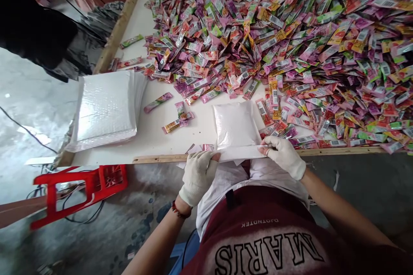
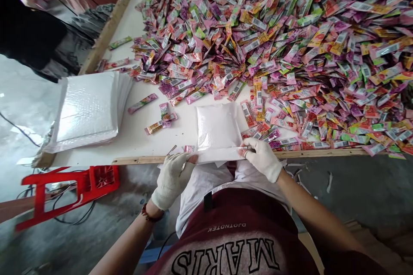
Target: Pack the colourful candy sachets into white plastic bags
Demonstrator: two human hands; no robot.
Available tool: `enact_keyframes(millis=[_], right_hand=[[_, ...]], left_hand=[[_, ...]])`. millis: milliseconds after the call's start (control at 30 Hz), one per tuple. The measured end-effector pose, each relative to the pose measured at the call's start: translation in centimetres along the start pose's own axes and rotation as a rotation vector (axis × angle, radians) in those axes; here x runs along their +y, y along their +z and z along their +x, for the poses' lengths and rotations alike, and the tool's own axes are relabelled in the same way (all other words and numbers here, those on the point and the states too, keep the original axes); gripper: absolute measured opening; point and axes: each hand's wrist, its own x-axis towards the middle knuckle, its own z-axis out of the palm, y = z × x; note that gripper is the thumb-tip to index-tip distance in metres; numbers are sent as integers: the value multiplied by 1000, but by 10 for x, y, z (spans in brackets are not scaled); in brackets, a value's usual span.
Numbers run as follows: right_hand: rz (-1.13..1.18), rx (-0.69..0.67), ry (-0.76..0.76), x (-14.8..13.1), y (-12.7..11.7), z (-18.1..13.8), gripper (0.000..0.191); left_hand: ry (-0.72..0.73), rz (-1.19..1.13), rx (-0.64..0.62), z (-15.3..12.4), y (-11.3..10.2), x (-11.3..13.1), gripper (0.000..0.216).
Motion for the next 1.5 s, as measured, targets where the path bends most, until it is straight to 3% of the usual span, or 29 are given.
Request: enact_keyframes(millis=[100, 267, 400, 533, 767, 933, 1067, 1167, 1267, 1367, 1467, 1500], right_hand=[[-43, -27, 79, 4, -1, 12, 19], [-60, 24, -15, 3, 3, 15, 17], [-35, 236, -167, -8, 10, -7, 16], [-1, 287, -234, -16, 11, -28, 15], [16, 178, -86, -11, 6, -5, 20], [-339, 58, -40, -6, 8, 15, 31], [-503, 123, -6, -2, 3, 17, 49], [-345, 103, 29, 1, 3, 19, 66], [-158, 67, 32, -2, 11, 23, 76], [61, 84, -59, -13, 18, 23, 69], [318, 23, -128, -32, 18, 20, 66], [388, 6, -138, -39, 15, 19, 67]], left_hand=[[-58, 68, -68, 8, -2, 3, 36], [-102, 132, -160, 13, -2, 5, 35], [-65, 117, -116, 6, -1, 3, 34], [-75, 135, -54, -3, 1, 3, 34], [-116, 136, -86, -6, 3, 7, 34], [-141, 195, -126, -5, -6, 1, 32], [-221, 96, 42, 3, -20, -6, 25], [-213, -163, 143, 19, -9, 1, 33], [-134, -276, 119, 39, 20, 15, 74], [-115, -357, 71, 54, 39, 24, 100], [-346, -703, 40, 58, 32, 26, 111], [-452, -883, -24, 58, 26, 26, 109]])
